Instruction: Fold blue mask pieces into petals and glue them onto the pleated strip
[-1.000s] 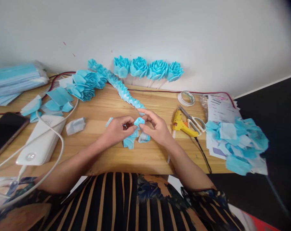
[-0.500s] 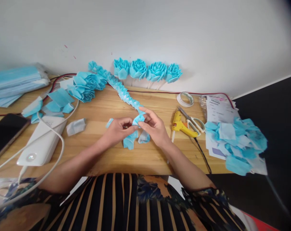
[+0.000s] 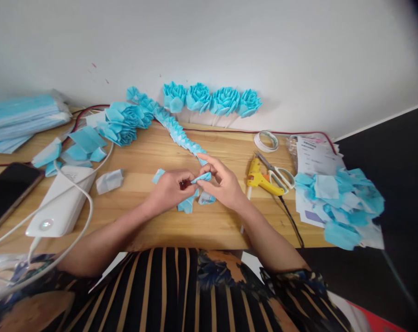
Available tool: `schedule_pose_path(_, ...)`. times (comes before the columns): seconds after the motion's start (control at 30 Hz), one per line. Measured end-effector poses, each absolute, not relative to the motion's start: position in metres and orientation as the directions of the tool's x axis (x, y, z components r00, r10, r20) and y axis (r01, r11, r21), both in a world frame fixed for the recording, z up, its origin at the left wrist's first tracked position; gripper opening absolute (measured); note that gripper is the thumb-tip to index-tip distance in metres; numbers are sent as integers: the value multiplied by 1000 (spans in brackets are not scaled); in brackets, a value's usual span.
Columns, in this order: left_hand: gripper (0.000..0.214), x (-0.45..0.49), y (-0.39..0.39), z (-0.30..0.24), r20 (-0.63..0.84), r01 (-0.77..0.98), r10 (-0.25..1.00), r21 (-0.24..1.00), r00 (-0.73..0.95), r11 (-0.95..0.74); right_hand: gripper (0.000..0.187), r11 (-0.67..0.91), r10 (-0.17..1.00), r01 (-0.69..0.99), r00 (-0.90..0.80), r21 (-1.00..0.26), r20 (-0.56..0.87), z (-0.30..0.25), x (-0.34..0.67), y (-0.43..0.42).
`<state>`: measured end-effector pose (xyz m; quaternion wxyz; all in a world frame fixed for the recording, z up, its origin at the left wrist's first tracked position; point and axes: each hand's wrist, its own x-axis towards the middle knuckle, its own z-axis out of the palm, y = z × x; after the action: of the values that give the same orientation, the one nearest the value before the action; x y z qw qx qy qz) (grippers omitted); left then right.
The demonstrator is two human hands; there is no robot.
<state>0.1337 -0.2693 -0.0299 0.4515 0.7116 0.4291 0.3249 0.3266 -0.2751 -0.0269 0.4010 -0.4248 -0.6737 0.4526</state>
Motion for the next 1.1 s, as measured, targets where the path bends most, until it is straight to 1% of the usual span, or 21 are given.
schedule_pose_path(0.13,25,131,-268,-25,52,260,930,953,364,-155,60,164,963,125,-235,-979,131,-26,333,-269)
schedule_pose_path(0.23,26,124,-265,-18,32,223,951,969,308,-104,63,115,987,55,-120,-992,107,-29,342,-260)
schedule_pose_path(0.33,25,116,-260,-12,30,160,975,985,218,-67,60,114,993,3,7,-993,114,-31,352,-250)
schedule_pose_path(0.47,27,106,-253,-13,79,84,993,993,86,-87,58,138,984,-28,118,-990,133,-31,364,-241)
schedule_pose_path(0.57,34,101,-248,-15,119,61,992,991,49,-122,62,157,977,-55,156,-986,147,-30,371,-235)
schedule_pose_path(0.63,37,101,-248,-15,158,86,986,983,58,-163,64,163,974,-84,174,-983,146,-31,373,-233)
schedule_pose_path(0.73,38,105,-252,-8,191,165,975,964,110,-207,65,152,978,-68,157,-986,140,-30,371,-234)
schedule_pose_path(0.87,27,118,-265,7,190,235,943,937,275,-257,65,155,988,-27,25,-988,154,-20,358,-249)
schedule_pose_path(0.9,25,123,-268,10,199,238,930,930,311,-279,65,165,986,-23,-18,-986,165,-17,353,-254)
schedule_pose_path(0.97,30,132,-272,14,207,223,908,927,365,-301,64,192,977,-15,-89,-981,193,-11,345,-265)
schedule_pose_path(1.03,32,140,-274,15,174,191,897,944,407,-270,64,215,969,-14,-125,-977,215,-6,338,-274)
schedule_pose_path(1.1,28,145,-275,14,133,150,896,965,423,-214,65,219,968,-21,-123,-975,220,-4,334,-281)
